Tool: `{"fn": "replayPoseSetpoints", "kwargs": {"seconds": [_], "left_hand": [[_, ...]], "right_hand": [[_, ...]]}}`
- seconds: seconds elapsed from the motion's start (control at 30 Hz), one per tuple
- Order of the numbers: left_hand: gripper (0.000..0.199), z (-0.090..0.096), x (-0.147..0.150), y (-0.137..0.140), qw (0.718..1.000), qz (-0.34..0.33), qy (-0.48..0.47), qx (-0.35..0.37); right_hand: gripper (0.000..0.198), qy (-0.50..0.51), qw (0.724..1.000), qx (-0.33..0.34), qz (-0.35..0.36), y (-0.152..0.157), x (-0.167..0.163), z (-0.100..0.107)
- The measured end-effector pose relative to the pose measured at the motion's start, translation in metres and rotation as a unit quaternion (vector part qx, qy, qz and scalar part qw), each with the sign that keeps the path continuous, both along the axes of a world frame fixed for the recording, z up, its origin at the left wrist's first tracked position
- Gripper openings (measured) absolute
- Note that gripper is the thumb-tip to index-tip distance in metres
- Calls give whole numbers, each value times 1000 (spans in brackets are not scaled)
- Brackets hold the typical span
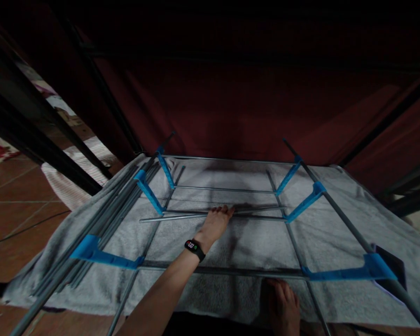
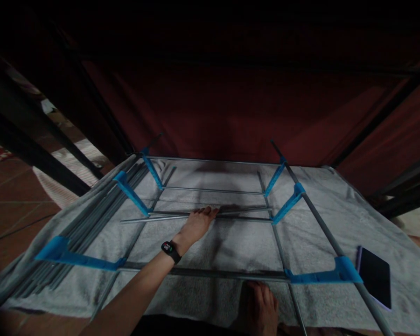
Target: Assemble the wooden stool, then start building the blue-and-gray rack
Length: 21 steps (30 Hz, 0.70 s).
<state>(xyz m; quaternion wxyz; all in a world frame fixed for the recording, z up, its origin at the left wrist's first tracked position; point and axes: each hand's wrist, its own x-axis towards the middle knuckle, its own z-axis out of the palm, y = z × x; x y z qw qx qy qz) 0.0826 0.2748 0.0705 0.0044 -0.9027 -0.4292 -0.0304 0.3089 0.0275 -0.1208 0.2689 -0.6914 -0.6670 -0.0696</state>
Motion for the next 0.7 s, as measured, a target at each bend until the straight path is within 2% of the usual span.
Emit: {"fn": "replayPoseSetpoints", "kwargs": {"seconds": [0.17, 0.43, 0.57, 0.7], "left_hand": [[37, 1, 3, 6, 999, 35, -24, 29], [44, 12, -4, 20, 991, 129, -22, 35], [38, 16, 3, 28, 991, 132, -23, 17], [41, 21, 24, 37, 993, 110, -20, 23]], "right_hand": [[25, -21, 1000, 14, 11, 1, 2, -1], [24, -24, 999, 12, -26, 3, -13, 11], [25, -23, 999, 17, -33, 4, -15, 15], [28, -15, 999, 7, -39, 2, -19, 15]]}}
